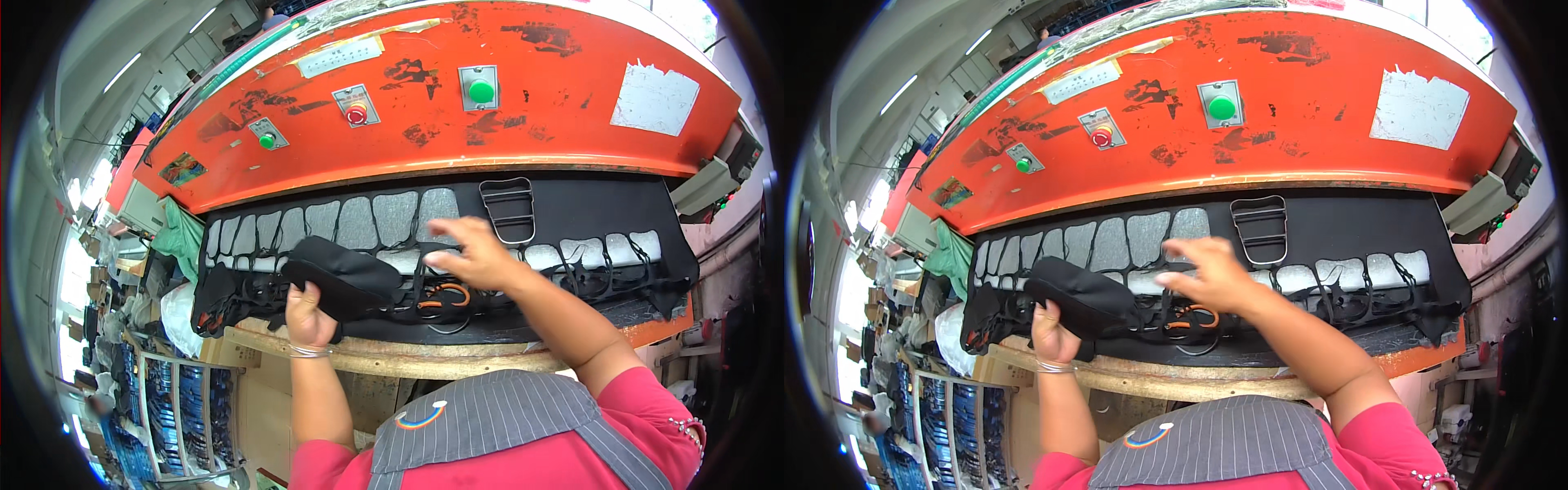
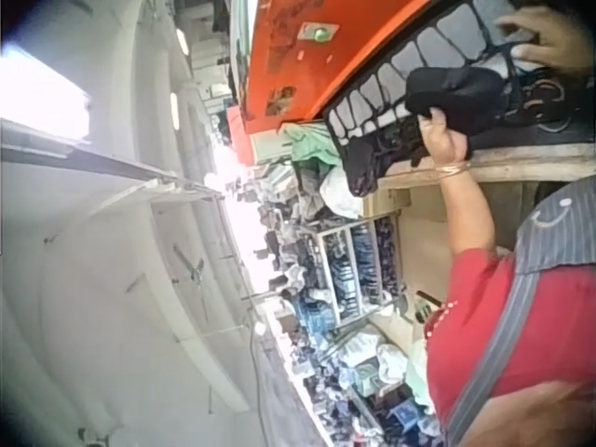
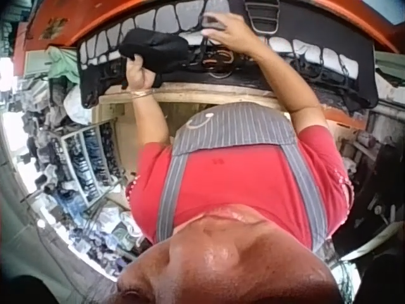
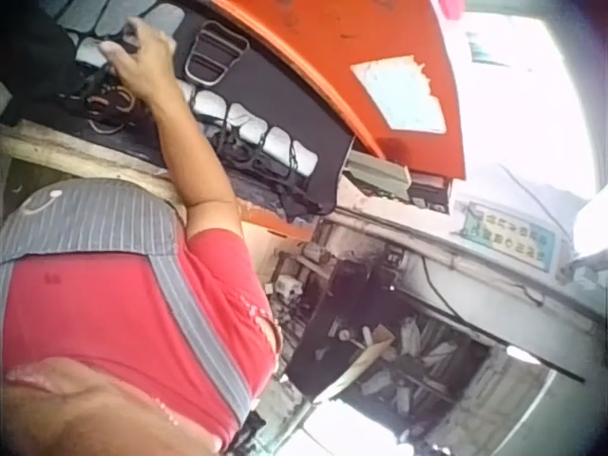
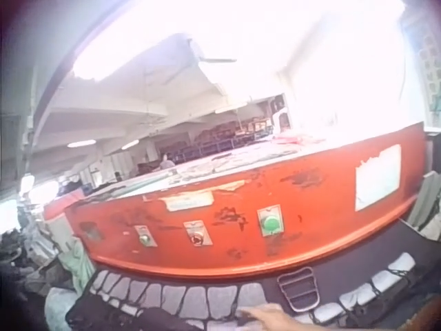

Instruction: Cutting shoe upper components from a sheet of material using a die and an industrial press machine.

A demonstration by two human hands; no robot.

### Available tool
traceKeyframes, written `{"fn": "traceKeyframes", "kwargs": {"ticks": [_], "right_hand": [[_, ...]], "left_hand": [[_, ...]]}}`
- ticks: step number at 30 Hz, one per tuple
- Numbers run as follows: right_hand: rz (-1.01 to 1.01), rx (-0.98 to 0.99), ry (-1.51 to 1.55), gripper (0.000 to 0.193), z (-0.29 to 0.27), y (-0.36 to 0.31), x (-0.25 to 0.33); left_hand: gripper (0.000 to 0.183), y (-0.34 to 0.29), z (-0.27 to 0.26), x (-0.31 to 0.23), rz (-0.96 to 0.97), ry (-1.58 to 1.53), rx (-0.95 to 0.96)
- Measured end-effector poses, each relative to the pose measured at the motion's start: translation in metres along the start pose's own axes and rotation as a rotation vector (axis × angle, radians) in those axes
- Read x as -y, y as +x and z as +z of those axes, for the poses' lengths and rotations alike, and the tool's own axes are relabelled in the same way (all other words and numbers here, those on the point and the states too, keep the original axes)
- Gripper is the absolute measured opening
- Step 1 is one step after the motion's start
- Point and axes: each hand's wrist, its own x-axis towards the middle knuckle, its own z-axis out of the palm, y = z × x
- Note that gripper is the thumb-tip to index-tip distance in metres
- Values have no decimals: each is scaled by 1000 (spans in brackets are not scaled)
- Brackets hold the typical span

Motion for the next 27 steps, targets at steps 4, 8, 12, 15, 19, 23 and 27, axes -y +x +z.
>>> {"fn": "traceKeyframes", "kwargs": {"ticks": [4, 8, 12, 15, 19, 23, 27], "right_hand": [[163, 264, 751, 53, 33, 20, 31], [217, 443, 664, 33, 39, 24, 28], [-81, 59, 228, 25, 47, 6, 31], [-9, 67, 227, 30, 37, -4, 38], [196, 267, 530, 20, 44, -15, 28], [327, 325, 795, 28, 50, -19, 37], [312, 139, 908, 29, 59, -32, 41]], "left_hand": [[37, -8, 8, 23, -48, 50, 54], [28, -14, 26, 32, -95, 150, 32], [33, -22, 45, 47, 119, 459, -168], [29, -30, 42, 56, 125, 487, -186], [28, -37, 48, 51, 77, 554, -125], [27, -41, 64, 60, 172, 643, -57], [29, -43, 60, 66, 224, 691, -132]]}}
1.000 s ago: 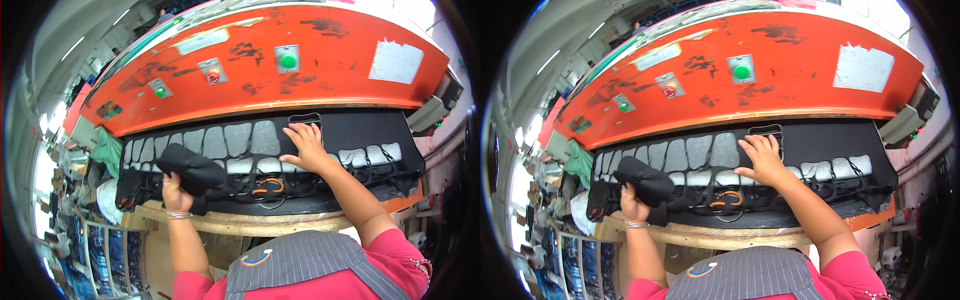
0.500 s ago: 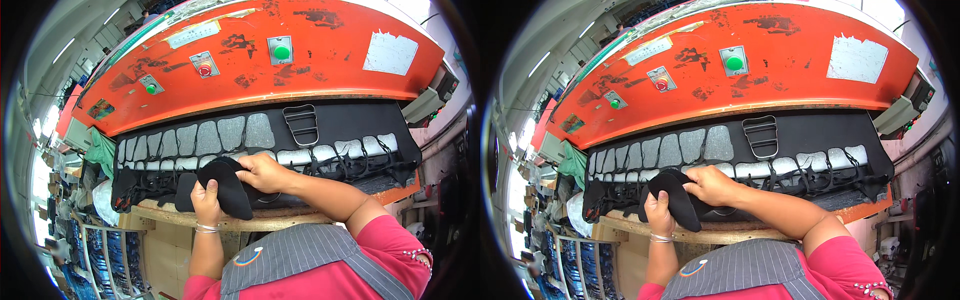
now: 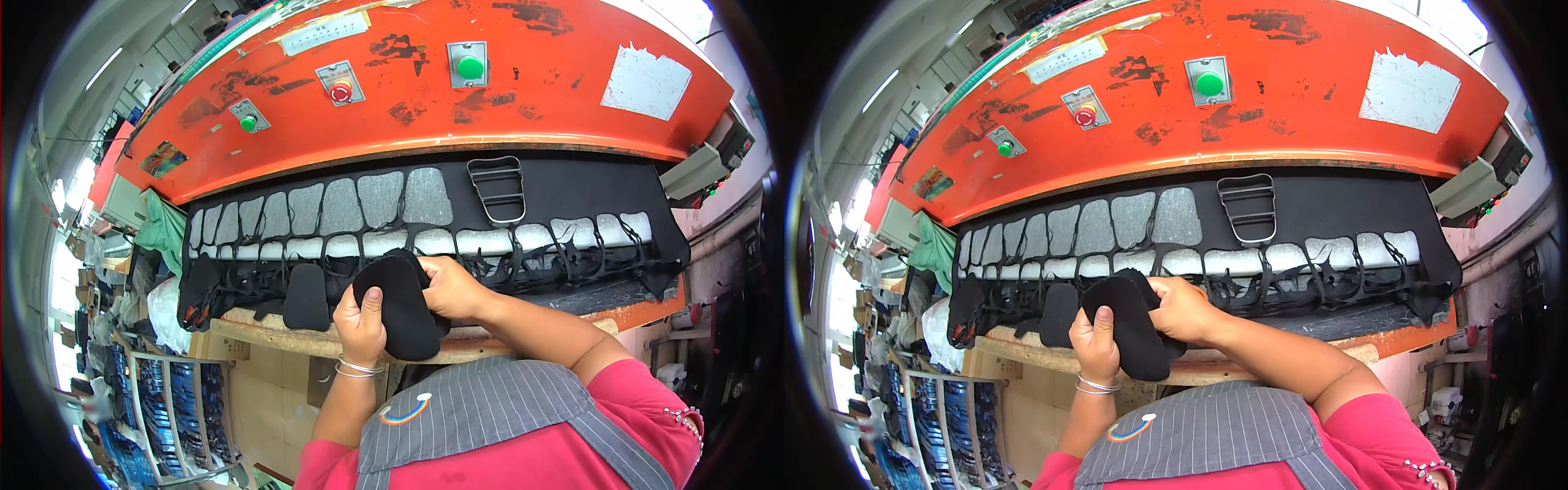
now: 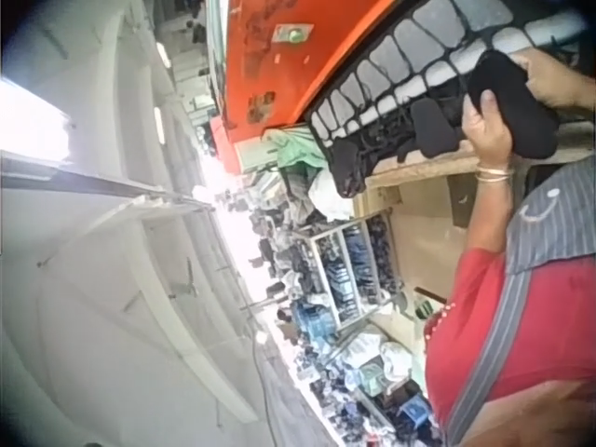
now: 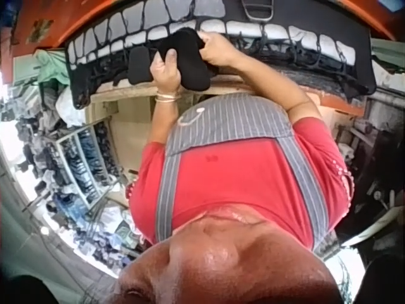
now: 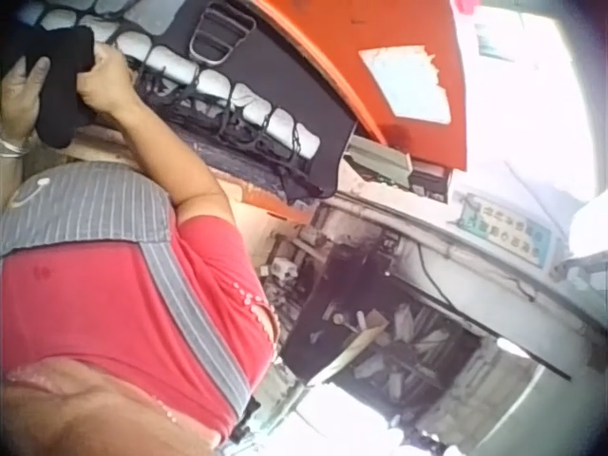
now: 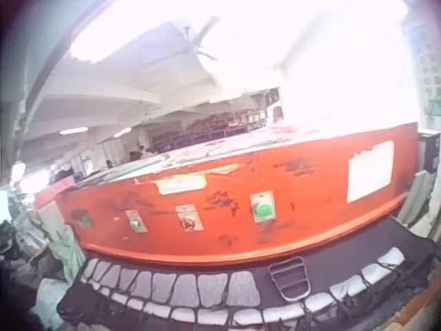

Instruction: Cutting shoe upper components from a sheet of material using a die and an industrial press machine.

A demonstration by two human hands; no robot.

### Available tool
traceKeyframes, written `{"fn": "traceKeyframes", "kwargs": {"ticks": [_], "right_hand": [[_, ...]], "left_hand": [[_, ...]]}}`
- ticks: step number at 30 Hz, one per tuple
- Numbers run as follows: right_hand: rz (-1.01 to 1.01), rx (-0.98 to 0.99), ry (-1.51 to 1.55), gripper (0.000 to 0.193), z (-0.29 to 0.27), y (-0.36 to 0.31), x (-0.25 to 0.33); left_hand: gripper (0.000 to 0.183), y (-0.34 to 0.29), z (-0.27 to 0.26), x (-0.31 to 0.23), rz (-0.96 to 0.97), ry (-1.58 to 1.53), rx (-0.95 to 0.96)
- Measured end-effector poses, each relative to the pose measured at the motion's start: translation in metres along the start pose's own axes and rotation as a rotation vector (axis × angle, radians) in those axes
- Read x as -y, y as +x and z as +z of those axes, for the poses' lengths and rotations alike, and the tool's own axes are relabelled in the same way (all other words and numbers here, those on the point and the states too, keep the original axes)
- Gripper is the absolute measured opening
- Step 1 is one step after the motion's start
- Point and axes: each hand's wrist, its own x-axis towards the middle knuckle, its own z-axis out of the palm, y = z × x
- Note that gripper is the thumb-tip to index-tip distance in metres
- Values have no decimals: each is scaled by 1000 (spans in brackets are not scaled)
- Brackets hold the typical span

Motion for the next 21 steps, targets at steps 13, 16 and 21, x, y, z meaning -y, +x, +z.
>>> {"fn": "traceKeyframes", "kwargs": {"ticks": [13, 16, 21], "right_hand": [[-99, -641, -510, 48, -139, -15, 9], [-185, -630, -1423, 78, -162, -23, 12], [181, -571, -1405, 94, -187, -21, -12]], "left_hand": [[29, 43, -107, -5, -408, 44, -174], [34, 65, -180, 24, -489, 527, 1], [41, 77, -222, 64, -343, 1501, 136]]}}
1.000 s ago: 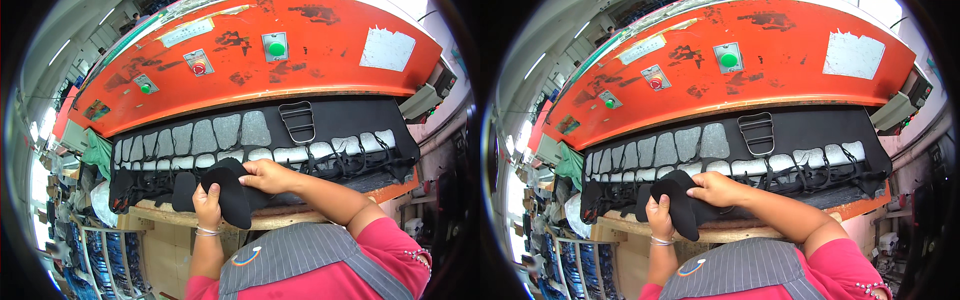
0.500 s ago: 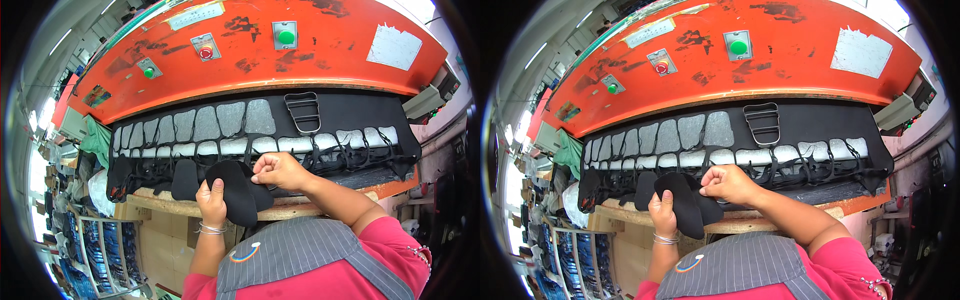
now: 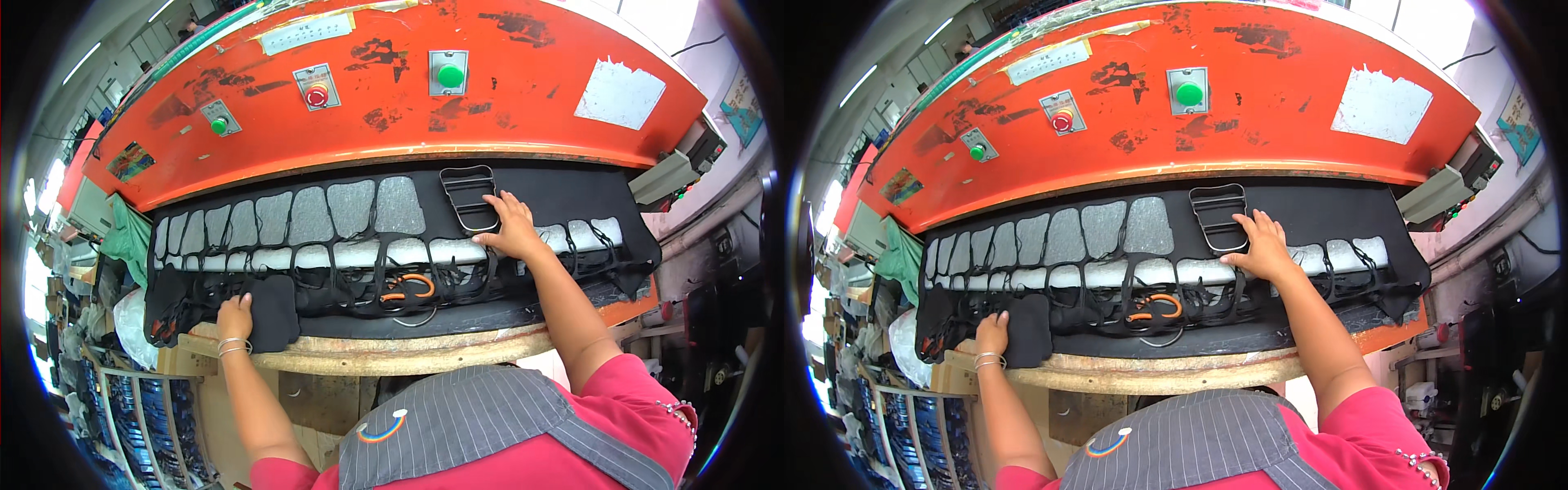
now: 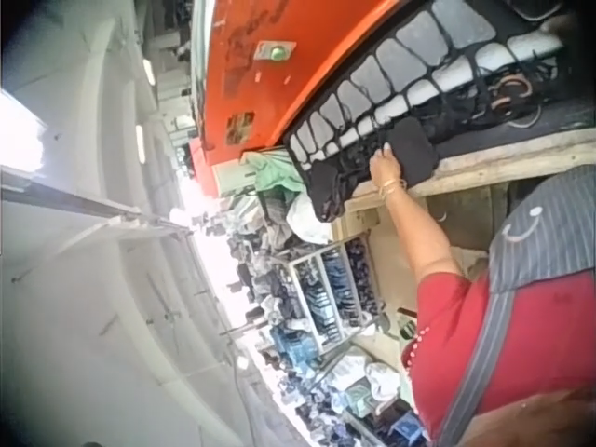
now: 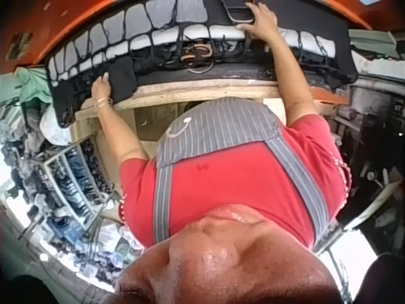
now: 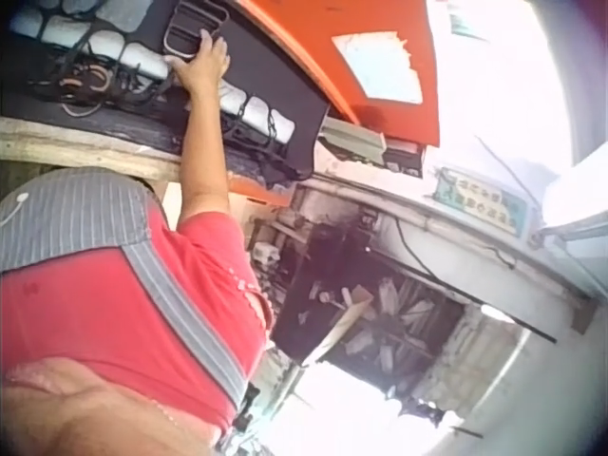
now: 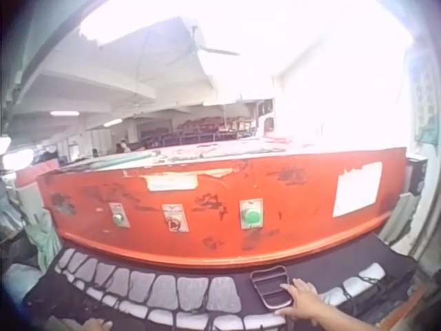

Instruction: Cutting shoe upper components from a sheet of material using a die and an industrial press machine.

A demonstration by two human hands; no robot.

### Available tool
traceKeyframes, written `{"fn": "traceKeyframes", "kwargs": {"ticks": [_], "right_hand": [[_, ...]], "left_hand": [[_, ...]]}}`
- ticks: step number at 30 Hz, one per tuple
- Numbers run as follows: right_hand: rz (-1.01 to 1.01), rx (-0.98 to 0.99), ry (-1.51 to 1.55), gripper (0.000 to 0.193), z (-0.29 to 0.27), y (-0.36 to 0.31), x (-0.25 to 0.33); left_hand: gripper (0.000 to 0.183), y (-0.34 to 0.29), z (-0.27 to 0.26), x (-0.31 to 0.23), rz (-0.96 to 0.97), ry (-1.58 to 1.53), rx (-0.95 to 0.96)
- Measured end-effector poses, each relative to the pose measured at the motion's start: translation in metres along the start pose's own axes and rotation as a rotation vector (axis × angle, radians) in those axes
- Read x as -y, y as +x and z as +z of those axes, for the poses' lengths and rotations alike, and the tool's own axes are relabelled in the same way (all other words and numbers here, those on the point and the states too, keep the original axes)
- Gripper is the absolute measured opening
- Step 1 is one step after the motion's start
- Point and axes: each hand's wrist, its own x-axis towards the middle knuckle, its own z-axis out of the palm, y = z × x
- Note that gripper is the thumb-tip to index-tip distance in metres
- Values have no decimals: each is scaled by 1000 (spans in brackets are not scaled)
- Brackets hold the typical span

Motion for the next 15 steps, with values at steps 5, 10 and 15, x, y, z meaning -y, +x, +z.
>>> {"fn": "traceKeyframes", "kwargs": {"ticks": [5, 10, 15], "right_hand": [[-124, -3, 102, 83, -6, 14, 3], [-147, -37, 168, 81, 6, 23, 39], [-202, -101, 140, 82, 25, 29, 27]], "left_hand": [[40, -2, -26, -20, -60, -305, -54], [68, -2, -4, -60, -100, 170, -253], [31, 8, 12, -220, 567, -479, -252]]}}
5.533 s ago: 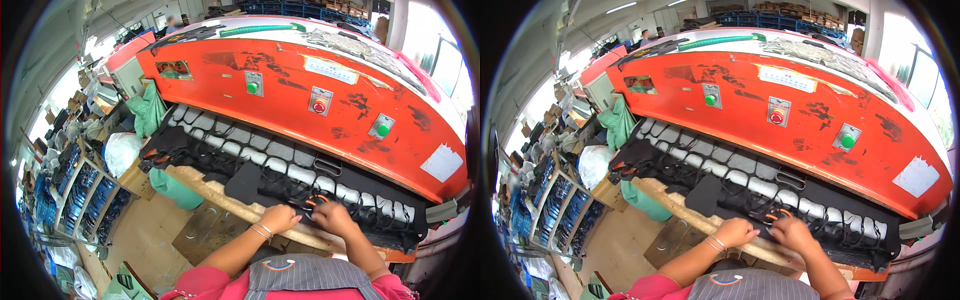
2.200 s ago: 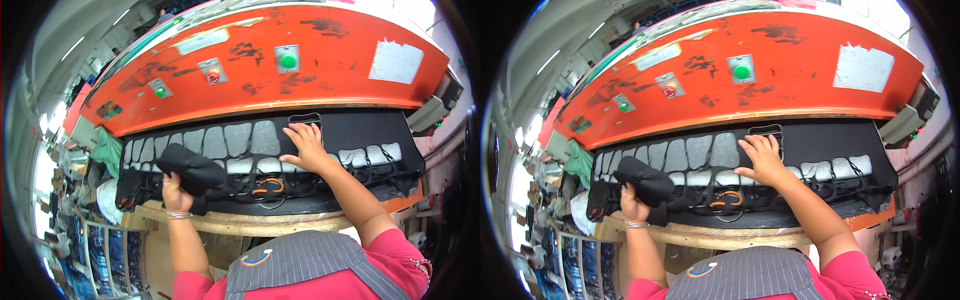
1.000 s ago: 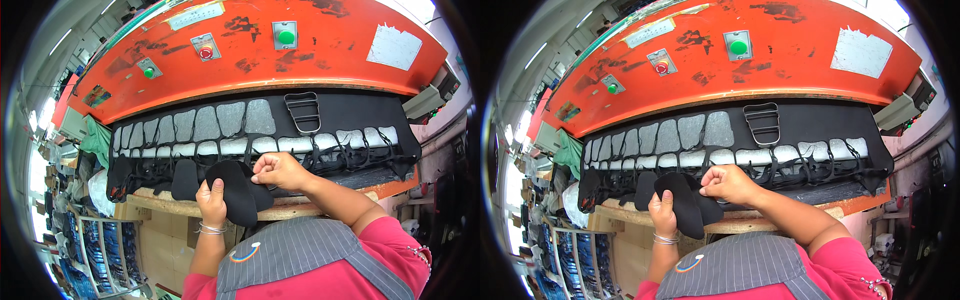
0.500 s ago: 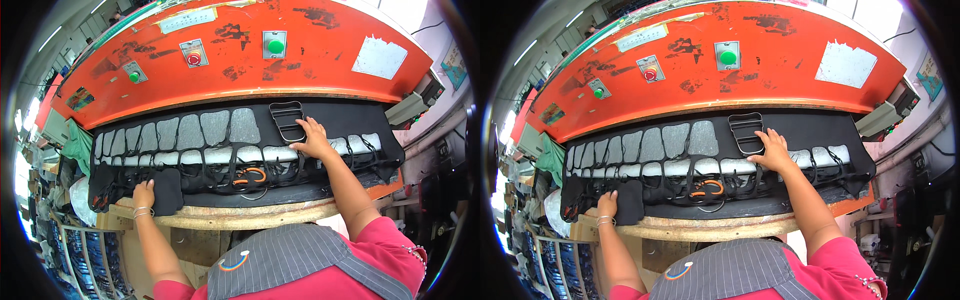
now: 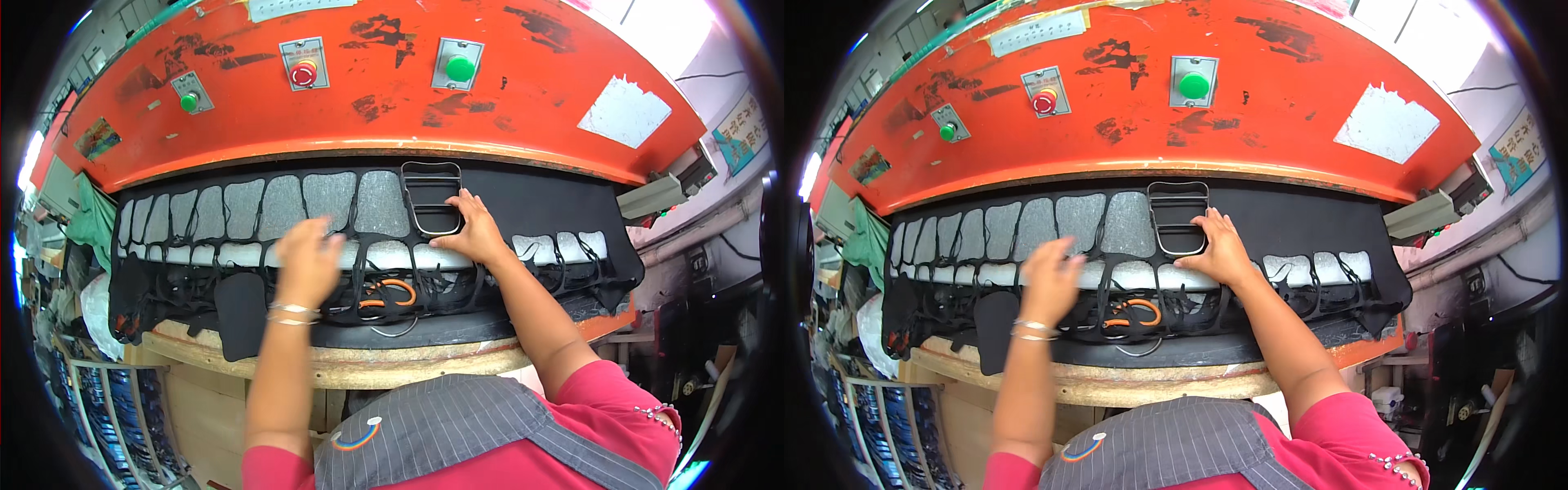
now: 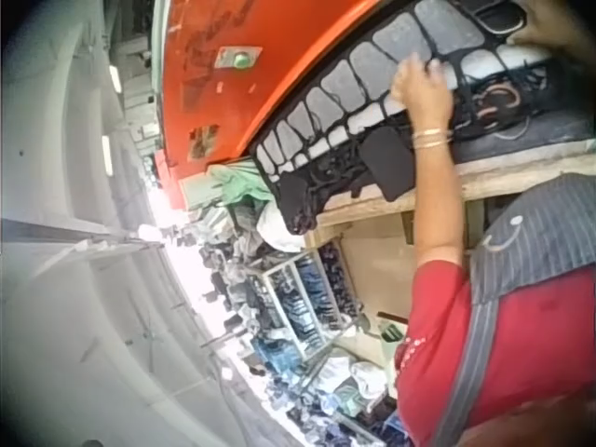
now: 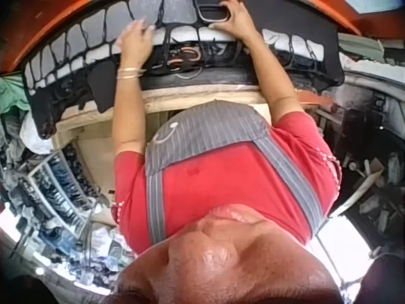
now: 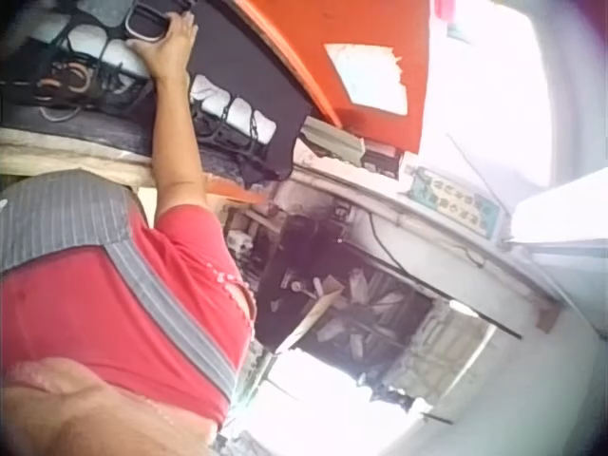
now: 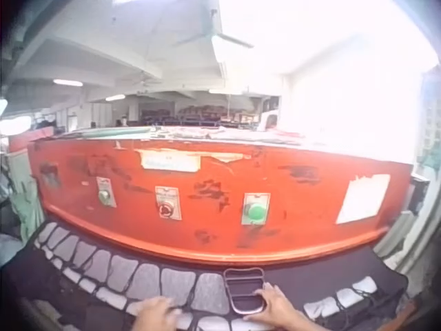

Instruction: Cutting shoe upper components from a sheet of material using a die and an industrial press machine.

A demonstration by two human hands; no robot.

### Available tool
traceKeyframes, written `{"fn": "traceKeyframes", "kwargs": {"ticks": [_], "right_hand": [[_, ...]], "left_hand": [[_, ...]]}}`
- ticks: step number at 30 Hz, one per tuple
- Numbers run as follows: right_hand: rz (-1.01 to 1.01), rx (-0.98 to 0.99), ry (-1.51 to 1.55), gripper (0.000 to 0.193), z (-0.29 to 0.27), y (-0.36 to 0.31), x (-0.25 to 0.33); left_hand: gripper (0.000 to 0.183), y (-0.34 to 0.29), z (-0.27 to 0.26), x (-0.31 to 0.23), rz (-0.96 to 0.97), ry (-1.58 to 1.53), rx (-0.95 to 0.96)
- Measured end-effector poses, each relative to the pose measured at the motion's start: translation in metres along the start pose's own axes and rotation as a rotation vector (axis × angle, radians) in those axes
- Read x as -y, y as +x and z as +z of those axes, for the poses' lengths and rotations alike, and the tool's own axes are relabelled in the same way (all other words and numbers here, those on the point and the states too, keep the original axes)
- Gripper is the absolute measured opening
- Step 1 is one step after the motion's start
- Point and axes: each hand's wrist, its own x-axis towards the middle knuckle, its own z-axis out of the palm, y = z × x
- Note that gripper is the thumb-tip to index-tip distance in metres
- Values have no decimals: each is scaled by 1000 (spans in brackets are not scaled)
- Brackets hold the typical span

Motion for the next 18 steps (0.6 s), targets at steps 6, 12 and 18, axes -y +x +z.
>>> {"fn": "traceKeyframes", "kwargs": {"ticks": [6, 12, 18], "right_hand": [[-71, -59, -16, 83, 13, -5, 0], [-107, -123, -42, 79, 11, -3, -2], [-108, -127, -63, 76, 8, 4, 1]], "left_hand": [[38, -2, 103, -49, 57, -56, 110], [38, 3, 102, -50, 183, -10, 74], [40, 9, 105, -49, 207, 36, 76]]}}
